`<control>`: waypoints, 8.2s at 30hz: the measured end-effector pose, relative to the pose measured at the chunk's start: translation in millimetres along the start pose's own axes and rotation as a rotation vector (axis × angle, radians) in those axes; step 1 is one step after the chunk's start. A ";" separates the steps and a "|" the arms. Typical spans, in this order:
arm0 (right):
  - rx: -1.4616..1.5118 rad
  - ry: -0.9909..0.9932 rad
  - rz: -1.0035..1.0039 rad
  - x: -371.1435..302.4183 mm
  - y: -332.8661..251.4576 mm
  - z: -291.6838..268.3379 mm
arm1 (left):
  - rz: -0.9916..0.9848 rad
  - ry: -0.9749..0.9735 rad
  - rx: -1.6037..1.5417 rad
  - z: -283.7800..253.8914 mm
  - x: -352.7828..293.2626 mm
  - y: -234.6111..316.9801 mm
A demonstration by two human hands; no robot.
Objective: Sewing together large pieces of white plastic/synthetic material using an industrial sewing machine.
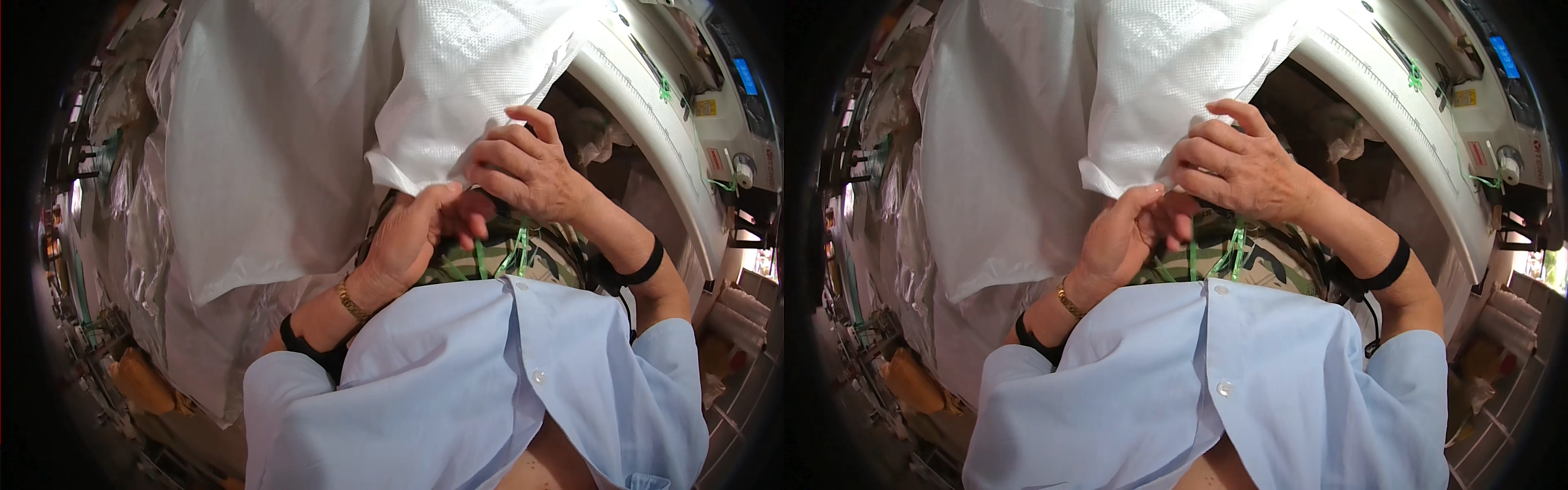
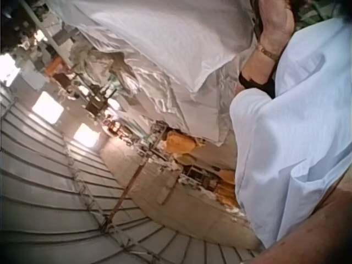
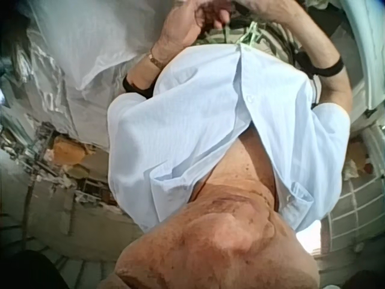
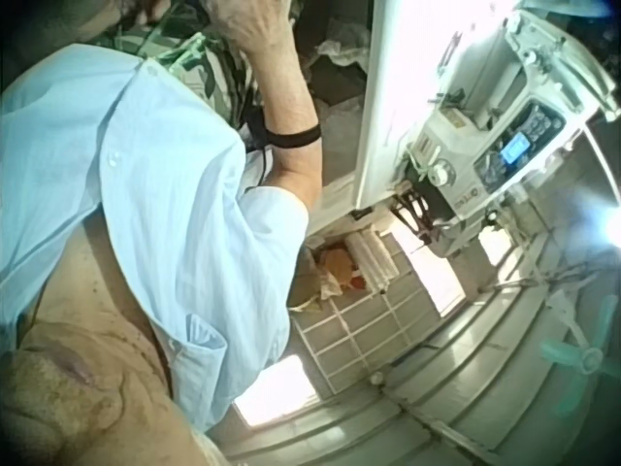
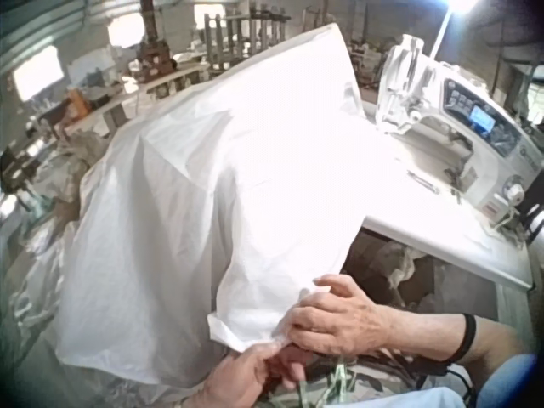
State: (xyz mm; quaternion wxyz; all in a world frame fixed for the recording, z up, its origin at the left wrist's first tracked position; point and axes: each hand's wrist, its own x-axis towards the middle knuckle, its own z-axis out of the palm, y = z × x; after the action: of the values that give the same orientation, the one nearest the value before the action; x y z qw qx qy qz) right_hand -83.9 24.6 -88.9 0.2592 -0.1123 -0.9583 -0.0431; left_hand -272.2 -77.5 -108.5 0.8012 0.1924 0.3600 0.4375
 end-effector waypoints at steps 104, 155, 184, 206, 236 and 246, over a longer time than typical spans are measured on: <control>-0.102 0.045 0.929 -35.3 192.5 -75.7 | 1.231 -0.366 2.092 140.6 189.2 127.1; -0.091 0.063 0.923 -33.4 188.3 -80.8 | 1.224 -0.106 2.129 142.7 203.2 120.1; -0.133 0.214 0.950 -22.9 194.5 -75.3 | 1.228 -0.093 2.019 145.4 281.2 147.6; -0.183 0.602 1.151 -28.5 224.8 -74.2 | 1.280 -0.087 1.893 144.7 288.8 144.2; -0.169 0.548 1.162 -30.4 224.4 -68.7 | 1.216 -0.109 1.866 134.0 276.3 141.6; -0.181 0.437 1.317 -28.8 240.8 -51.7 | 1.224 -0.110 1.906 125.4 289.8 145.6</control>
State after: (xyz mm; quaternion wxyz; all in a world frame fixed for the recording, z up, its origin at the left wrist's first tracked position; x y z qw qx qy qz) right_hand 22.7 245.5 -53.0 0.4077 -0.6795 -0.6095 0.0217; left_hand -156.9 245.7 -52.5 -0.0057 0.8868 0.3564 0.2942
